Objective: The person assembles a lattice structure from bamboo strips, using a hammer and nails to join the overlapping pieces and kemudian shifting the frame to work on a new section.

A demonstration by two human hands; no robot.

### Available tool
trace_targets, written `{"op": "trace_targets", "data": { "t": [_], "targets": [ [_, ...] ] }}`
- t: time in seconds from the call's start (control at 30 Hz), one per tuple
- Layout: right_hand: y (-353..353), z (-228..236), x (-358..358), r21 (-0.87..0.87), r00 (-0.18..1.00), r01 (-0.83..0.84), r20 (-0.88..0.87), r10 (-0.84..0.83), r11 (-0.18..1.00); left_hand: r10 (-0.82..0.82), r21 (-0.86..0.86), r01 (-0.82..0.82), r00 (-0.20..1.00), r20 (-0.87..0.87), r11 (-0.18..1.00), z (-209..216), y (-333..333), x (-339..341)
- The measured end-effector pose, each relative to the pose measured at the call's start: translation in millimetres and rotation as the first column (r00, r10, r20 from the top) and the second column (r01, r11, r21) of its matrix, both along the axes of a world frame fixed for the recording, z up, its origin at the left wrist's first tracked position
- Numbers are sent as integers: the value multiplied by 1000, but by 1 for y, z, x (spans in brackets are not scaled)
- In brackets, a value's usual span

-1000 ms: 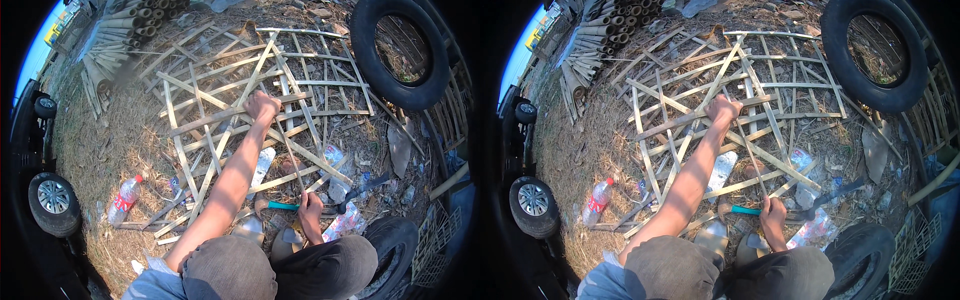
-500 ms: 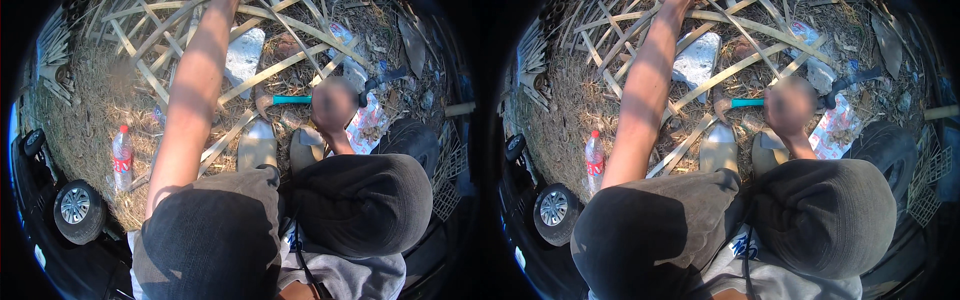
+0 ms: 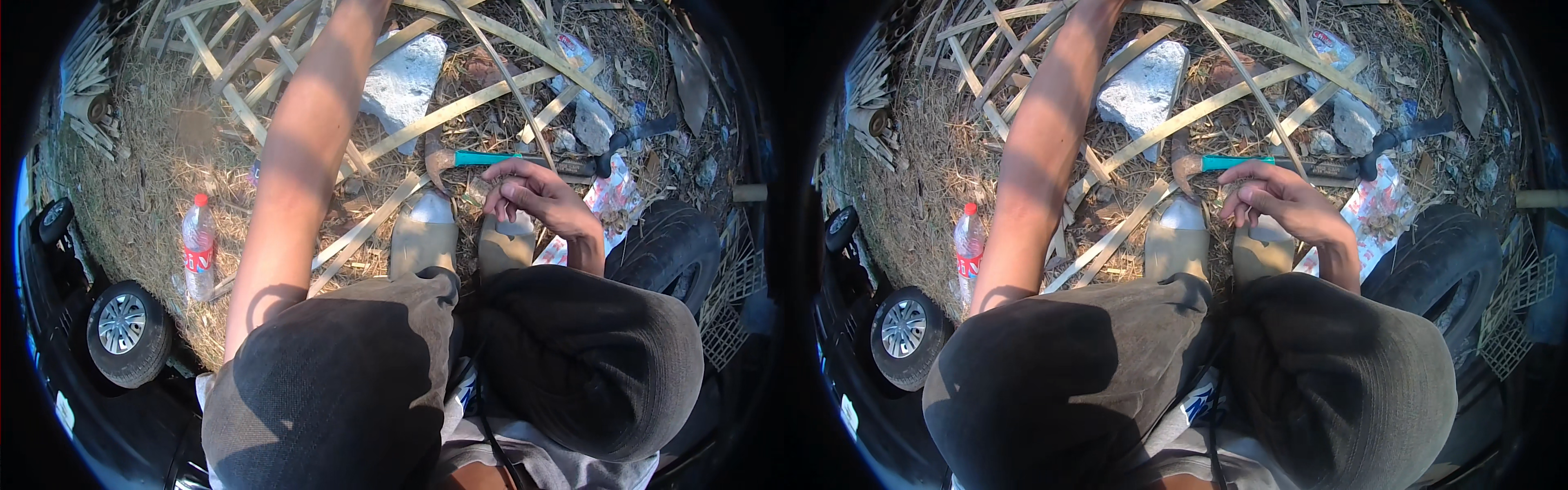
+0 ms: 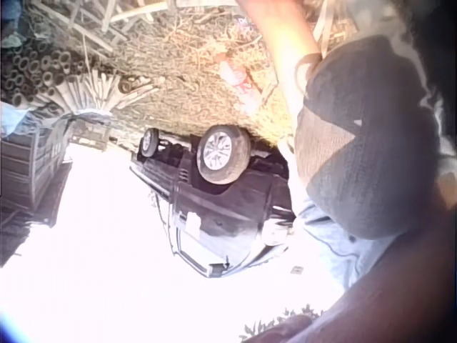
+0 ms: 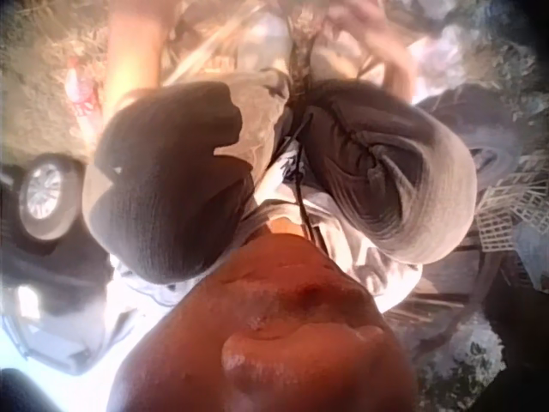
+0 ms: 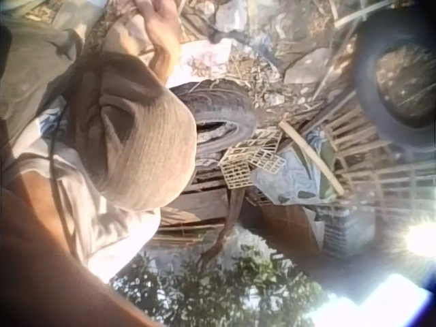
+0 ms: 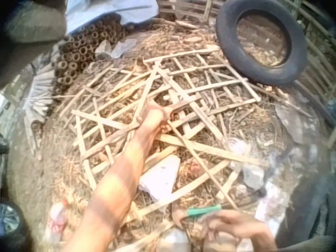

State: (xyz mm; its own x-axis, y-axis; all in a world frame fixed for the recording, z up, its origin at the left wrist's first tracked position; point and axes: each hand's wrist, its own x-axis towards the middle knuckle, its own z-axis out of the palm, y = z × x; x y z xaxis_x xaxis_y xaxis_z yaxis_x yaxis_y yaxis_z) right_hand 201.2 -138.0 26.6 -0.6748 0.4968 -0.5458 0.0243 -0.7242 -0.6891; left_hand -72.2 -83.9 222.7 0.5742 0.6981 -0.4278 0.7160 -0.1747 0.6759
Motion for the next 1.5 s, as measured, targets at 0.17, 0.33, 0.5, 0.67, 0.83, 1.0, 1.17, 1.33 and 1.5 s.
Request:
{"op": "trace_targets", "data": {
  "t": [0.17,0.33,0.5,0.67,0.83,1.0,1.17,1.33,1.5],
  "targets": [
    [9,0,-8,254,980,-16,198,-36,967,-146,-159,160,984,97,974,75,-47,9],
    [13,3,-59,391,980,-128,188,57,912,-194,-366,215,977,94,906,63,-39,-3],
    [24,19,-6,552,963,139,118,-242,822,68,-9,-68,998,16,998,-58,76,-28],
    [2,36,111,611,526,385,470,-709,691,548,-13,-549,833,72,836,-208,241,-85],
    [-78,31,204,499,67,216,850,-523,839,485,-44,-483,873,43,874,-270,271,-43],
    [-134,5,218,285,-162,68,949,-271,956,523,-273,-471,836,167,839,-249,270,-25],
    [-95,6,211,451,54,202,881,-470,869,590,-295,-533,792,157,793,-251,276,-116],
    [-59,29,160,595,430,365,574,-697,716,552,-261,-494,796,247,829,-216,229,19],
    [-6,24,-24,364,948,-280,252,196,888,620,-440,-471,722,307,765,-209,232,-15]
  ]
}}
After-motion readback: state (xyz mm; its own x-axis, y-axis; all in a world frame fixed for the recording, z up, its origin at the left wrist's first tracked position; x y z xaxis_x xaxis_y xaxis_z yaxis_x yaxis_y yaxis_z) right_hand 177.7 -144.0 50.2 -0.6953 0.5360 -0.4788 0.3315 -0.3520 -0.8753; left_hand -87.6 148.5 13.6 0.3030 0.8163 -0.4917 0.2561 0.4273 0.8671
